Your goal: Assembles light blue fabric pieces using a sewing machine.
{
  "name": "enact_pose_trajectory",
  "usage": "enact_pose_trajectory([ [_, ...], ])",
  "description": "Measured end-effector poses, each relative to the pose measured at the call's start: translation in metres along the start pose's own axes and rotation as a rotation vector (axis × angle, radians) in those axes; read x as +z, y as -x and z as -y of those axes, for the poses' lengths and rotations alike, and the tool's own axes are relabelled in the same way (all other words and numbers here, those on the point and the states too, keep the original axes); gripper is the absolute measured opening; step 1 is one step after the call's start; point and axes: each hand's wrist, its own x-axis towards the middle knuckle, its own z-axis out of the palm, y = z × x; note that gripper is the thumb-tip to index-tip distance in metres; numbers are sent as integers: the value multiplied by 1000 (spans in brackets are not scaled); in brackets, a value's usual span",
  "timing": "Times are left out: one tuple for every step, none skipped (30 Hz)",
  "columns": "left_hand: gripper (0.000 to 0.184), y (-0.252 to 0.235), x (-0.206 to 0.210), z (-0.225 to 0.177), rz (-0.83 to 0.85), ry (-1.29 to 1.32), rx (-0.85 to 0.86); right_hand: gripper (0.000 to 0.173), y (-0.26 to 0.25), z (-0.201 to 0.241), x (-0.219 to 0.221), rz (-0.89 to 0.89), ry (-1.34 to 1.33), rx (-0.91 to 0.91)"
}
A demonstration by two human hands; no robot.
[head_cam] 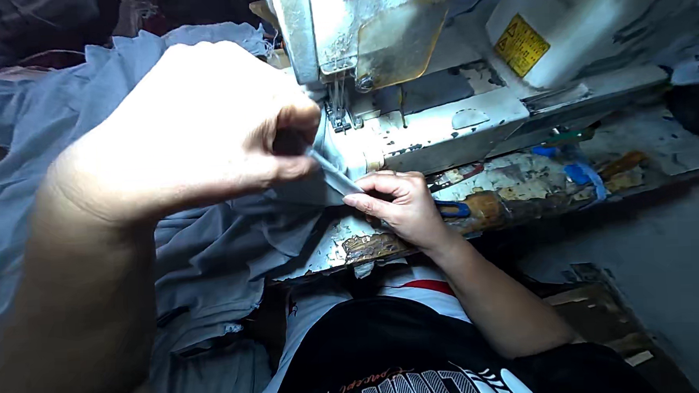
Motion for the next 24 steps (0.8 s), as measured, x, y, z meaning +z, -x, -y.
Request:
enact_pose_trajectory([
  [35,-1,2,2,5,14,-26,11,0,-1,0,-5,3,-8],
  [36,-2,5,6,7,25,-61,11,0,-2,1,-9,5,-12],
  [36,-2,7,9,7,43,-107,11,1,-2,1,-8,6,-12],
  [36,-1,8,11,2,48,-138,11,1,-3,2,-2,2,-14],
  [36,-1,9,11,-8,41,-140,11,1,-3,2,2,-2,-18],
  [35,0,8,10,-16,30,-119,11,1,-4,2,2,-4,-22],
  [34,0,8,8,-16,22,-93,12,2,-4,2,-3,-4,-24],
  [34,0,8,6,-18,15,-79,12,2,-4,2,-4,-4,-25],
  [34,0,8,6,-21,9,-79,12,1,-4,2,2,-6,-26],
  [34,0,8,7,-23,4,-92,12,1,-3,1,7,-11,-26],
  [34,0,8,7,-26,1,-104,11,0,-2,1,9,-16,-27],
  [33,0,7,8,-32,-4,-107,10,-1,-2,1,10,-16,-30],
  [32,0,6,7,-37,-8,-101,11,-1,-1,1,9,-13,-34],
  [32,1,5,7,-41,-9,-100,11,-1,0,0,5,-17,-37],
  [32,1,4,6,-45,-10,-99,12,-2,1,0,4,-23,-38],
  [32,2,3,5,-50,-12,-97,12,-3,1,0,6,-25,-37],
  [32,2,2,5,-51,-10,-96,12,-3,2,0,9,-27,-34],
  [34,3,1,4,-58,-13,-92,12,-4,3,0,11,-37,-28],
  [36,5,2,3,-71,-18,-77,11,-3,4,0,13,-59,-11],
  [41,8,5,-1,-95,-25,-50,12,-1,8,-1,17,-89,15],
  [45,13,11,-7,-126,-28,-17,13,3,12,-1,18,-113,44],
  [45,18,22,-16,-164,-23,9,14,8,17,-1,13,-125,68],
  [40,23,37,-27,-192,-14,10,14,14,22,0,10,-126,85],
  [34,29,54,-37,-220,-23,-7,15,21,24,2,4,-122,93],
])
